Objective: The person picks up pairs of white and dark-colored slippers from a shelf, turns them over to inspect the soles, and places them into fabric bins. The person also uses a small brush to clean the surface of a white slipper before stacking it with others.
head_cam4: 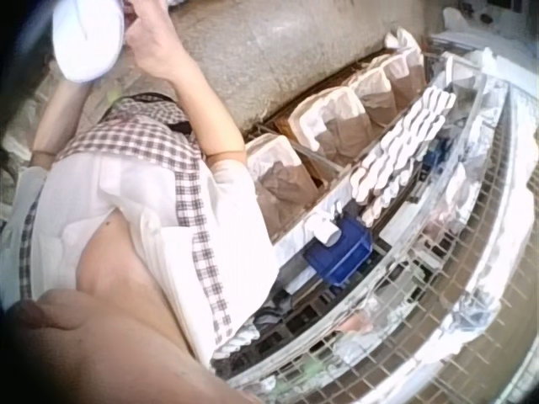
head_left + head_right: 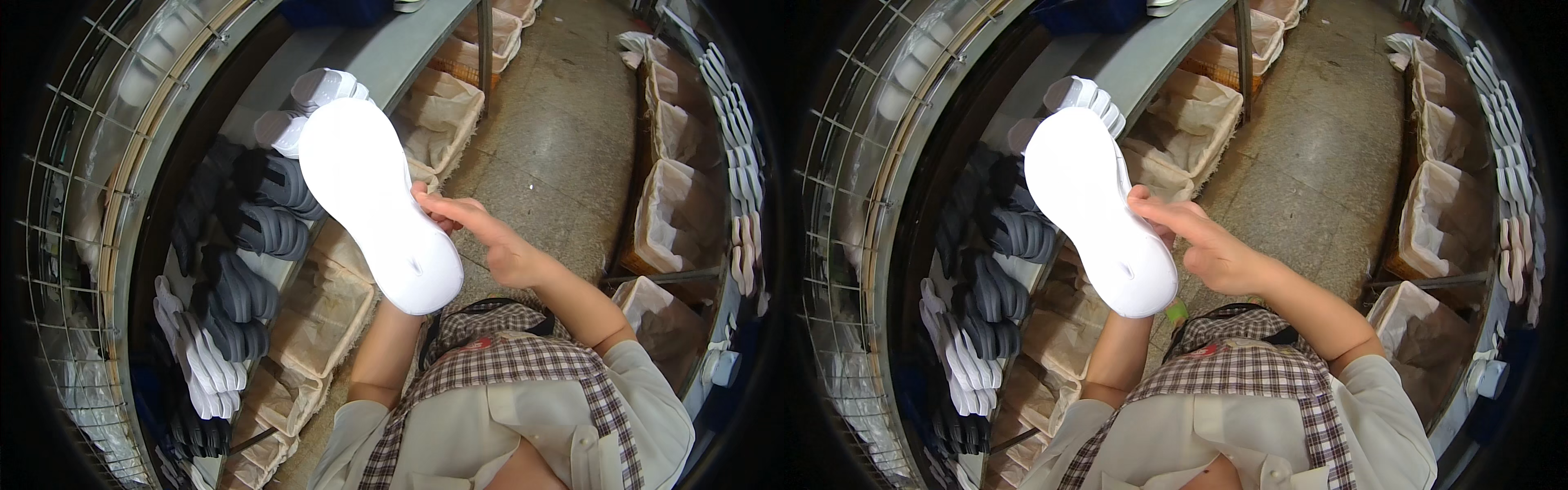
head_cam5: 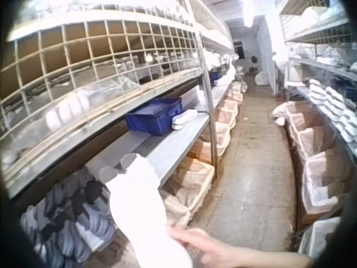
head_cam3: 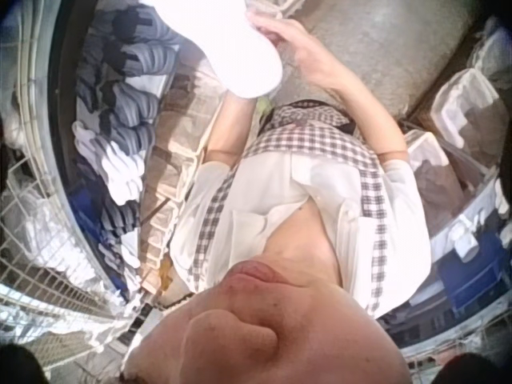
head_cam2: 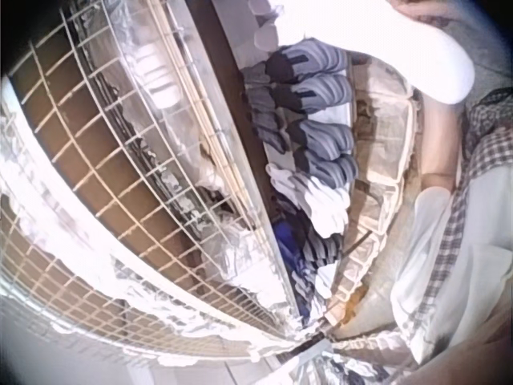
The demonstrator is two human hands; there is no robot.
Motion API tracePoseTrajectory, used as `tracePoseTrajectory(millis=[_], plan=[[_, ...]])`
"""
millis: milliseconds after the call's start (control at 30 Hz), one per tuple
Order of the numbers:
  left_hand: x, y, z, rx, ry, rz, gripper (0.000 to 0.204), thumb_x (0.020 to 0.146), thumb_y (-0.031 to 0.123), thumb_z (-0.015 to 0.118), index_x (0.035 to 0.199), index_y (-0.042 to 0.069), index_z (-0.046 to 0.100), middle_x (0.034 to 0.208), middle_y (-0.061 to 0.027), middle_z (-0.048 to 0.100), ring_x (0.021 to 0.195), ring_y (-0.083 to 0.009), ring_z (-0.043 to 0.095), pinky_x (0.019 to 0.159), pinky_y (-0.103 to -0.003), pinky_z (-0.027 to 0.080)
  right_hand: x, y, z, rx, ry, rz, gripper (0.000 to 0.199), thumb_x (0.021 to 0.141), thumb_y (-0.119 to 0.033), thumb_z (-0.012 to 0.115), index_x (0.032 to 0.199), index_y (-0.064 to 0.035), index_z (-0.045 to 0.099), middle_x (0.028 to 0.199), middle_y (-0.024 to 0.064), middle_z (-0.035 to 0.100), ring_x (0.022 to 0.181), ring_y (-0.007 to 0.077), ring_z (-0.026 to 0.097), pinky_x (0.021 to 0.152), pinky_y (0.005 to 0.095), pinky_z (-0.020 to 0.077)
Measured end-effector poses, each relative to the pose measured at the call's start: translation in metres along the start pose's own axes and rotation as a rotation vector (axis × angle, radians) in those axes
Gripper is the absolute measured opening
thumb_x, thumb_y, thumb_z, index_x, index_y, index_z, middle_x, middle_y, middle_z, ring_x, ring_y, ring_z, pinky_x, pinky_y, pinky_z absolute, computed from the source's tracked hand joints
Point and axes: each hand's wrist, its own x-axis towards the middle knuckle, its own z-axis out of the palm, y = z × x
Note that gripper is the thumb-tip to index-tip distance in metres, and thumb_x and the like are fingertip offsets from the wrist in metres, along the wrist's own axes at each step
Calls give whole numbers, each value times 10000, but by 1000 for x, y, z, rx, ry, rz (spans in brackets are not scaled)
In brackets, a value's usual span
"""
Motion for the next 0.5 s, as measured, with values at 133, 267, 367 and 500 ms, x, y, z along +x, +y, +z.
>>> tracePoseTrajectory(millis=[133,267,367,500], plan=[[6,7,-8,-211,-70,-66,408,878,279,612,1163,36,450,1020,-111,538,873,-184,544,750,-293,481,-6,-11,5,-55,105,76,820,773,-593,588,1375,-75,381,1355,149,404,1260,290,341,1030,429,294],[4,10,-19,-56,64,103,374,932,316,511,1178,40,456,1161,-115,497,1000,-212,523,858,-320,461,-11,-19,23,-510,127,7,857,664,-438,760,1359,-89,399,1411,184,299,1300,356,296,1046,472,286],[1,14,-18,141,210,152,445,941,332,481,1276,45,418,1257,-113,474,1102,-228,507,913,-345,457,-9,-12,35,-622,113,46,826,673,-337,787,1357,-85,398,1445,176,246,1320,353,278,1063,466,273],[8,32,-3,365,238,290,313,938,303,477,1133,62,439,1105,-77,473,948,-192,485,784,-319,428,4,3,28,176,468,113,726,812,-404,644,1361,-19,365,1349,154,405,1244,290,414,1038,413,341]])
